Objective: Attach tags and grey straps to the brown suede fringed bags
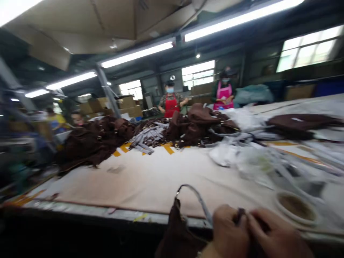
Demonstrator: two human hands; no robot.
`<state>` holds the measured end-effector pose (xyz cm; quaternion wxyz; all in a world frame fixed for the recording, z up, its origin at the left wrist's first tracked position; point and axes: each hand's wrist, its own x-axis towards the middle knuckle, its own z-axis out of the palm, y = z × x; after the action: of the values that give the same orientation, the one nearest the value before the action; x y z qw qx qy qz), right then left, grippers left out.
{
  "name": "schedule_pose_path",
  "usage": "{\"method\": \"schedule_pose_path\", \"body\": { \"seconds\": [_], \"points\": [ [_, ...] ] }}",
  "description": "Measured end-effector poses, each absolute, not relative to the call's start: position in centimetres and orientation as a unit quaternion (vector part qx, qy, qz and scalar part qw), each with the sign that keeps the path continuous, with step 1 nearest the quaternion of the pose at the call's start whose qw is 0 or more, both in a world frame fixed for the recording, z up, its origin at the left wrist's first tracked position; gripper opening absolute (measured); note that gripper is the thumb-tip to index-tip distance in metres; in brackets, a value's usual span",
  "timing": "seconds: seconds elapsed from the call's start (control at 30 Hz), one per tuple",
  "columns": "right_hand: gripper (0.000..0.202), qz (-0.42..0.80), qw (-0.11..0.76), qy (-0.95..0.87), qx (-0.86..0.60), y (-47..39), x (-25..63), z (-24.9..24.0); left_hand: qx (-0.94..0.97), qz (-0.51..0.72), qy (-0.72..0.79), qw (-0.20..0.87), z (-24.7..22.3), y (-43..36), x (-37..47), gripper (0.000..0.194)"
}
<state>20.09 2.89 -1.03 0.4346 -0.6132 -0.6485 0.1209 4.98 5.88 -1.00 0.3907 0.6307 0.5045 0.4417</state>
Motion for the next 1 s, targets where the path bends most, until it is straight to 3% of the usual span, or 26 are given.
{"method": "schedule_pose_path", "body": {
  "seconds": [0.23,0.37,0.6,0.8,0.9,1.0],
  "points": [
    [0.028,0.308,0.44,-0.515,-0.668,3.4,21.1,1.3,0.525,0.367,0.446,0.625,-0.1,6.2,7.0,0.03],
    [0.028,0.358,0.461,-0.482,-0.653,3.4,21.3,1.1,0.498,0.341,0.428,0.673,0.0,6.3,6.6,0.036],
    [0.022,0.25,0.426,-0.593,-0.636,1.5,20.6,0.7,0.454,0.388,0.514,0.616,0.3,6.2,7.1,0.034],
    [0.033,0.262,0.423,-0.542,-0.677,0.7,23.6,0.1,0.461,0.364,0.489,0.645,0.2,6.4,7.0,0.037],
    [0.021,0.201,0.368,-0.59,-0.69,-0.3,26.9,-1.0,0.542,0.361,0.494,0.576,0.7,7.2,5.7,0.04],
    [0.024,0.132,0.291,-0.663,-0.677,-1.7,29.6,-2.5,0.657,0.376,0.486,0.436,1.8,8.4,3.4,0.037]
  ]
}}
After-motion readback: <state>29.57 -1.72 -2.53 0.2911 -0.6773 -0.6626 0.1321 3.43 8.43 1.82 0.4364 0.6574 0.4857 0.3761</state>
